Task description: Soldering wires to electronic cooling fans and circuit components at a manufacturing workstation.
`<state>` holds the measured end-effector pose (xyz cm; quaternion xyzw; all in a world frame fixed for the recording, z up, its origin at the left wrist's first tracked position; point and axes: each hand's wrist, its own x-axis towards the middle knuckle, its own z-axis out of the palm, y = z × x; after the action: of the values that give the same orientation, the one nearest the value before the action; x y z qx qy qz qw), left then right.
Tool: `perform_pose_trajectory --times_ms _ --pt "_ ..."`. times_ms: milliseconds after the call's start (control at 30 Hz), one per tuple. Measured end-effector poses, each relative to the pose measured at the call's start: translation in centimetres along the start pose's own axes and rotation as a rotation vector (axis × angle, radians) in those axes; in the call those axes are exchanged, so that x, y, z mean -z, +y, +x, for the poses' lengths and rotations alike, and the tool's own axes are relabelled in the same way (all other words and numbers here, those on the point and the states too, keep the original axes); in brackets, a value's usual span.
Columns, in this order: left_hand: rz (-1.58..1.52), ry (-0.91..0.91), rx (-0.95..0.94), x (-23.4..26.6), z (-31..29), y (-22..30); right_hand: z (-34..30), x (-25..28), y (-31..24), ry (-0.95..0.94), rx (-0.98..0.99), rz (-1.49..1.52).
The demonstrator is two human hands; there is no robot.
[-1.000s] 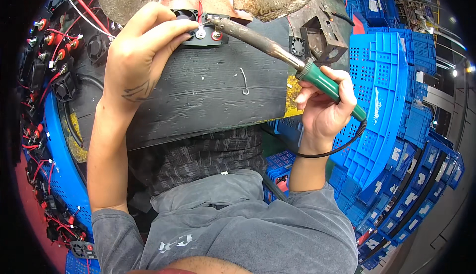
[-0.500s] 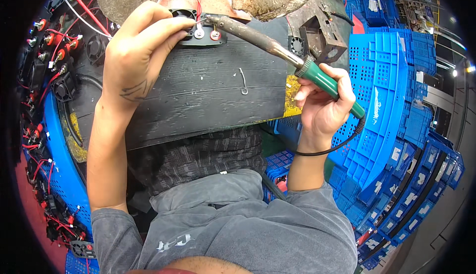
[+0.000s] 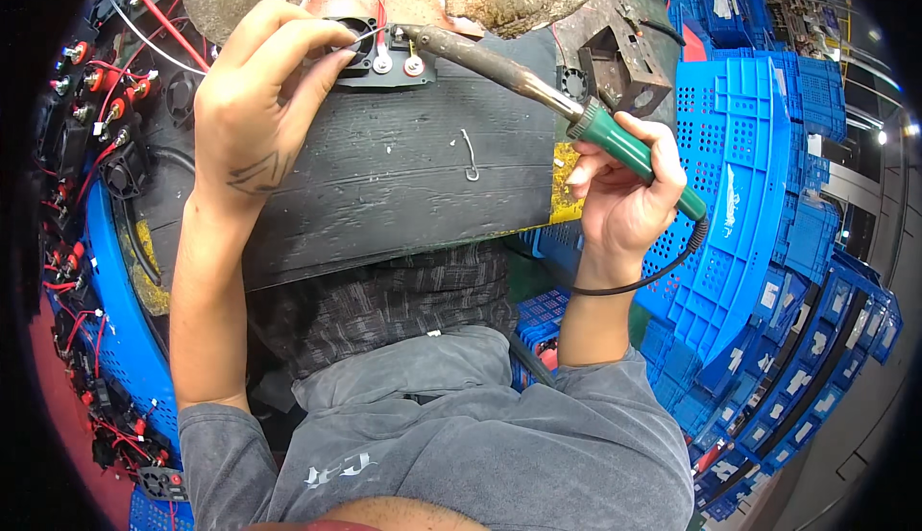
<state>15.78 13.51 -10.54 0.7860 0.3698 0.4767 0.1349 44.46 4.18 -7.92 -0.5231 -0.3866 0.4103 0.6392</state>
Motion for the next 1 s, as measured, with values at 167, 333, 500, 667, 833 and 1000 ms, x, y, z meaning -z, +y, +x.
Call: perform_pose_trajectory --times_ms 167,333,500,667,833,1000 --pt "0.01 0.013 0.008 0.07 -0.02 0.21 -0.26 0.15 -0.17 0.031 0.0 0.039" --pt "0.025 0.008 -0.017 0.03 -0.05 0.22 -0.65 0.38 -0.02 0.075 -0.01 0.042" --pt "0.028 0.008 -0.05 -0.08 -0.1 0.21 -0.9 0.46 0.08 0.085 -0.027 0.051" --pt "0.041 0.002 -0.016 0.0 -0.08 0.38 -0.8 0.23 0.18 0.07 -0.037 0.047" --pt "0.044 0.023 -0.001 -0.08 -0.15 0.35 -0.33 0.44 0.13 0.024 -0.038 0.034" --pt "0.057 0.035 -0.043 -0.15 -0.14 0.19 -0.01 0.94 -0.27 -0.001 -0.039 0.043"
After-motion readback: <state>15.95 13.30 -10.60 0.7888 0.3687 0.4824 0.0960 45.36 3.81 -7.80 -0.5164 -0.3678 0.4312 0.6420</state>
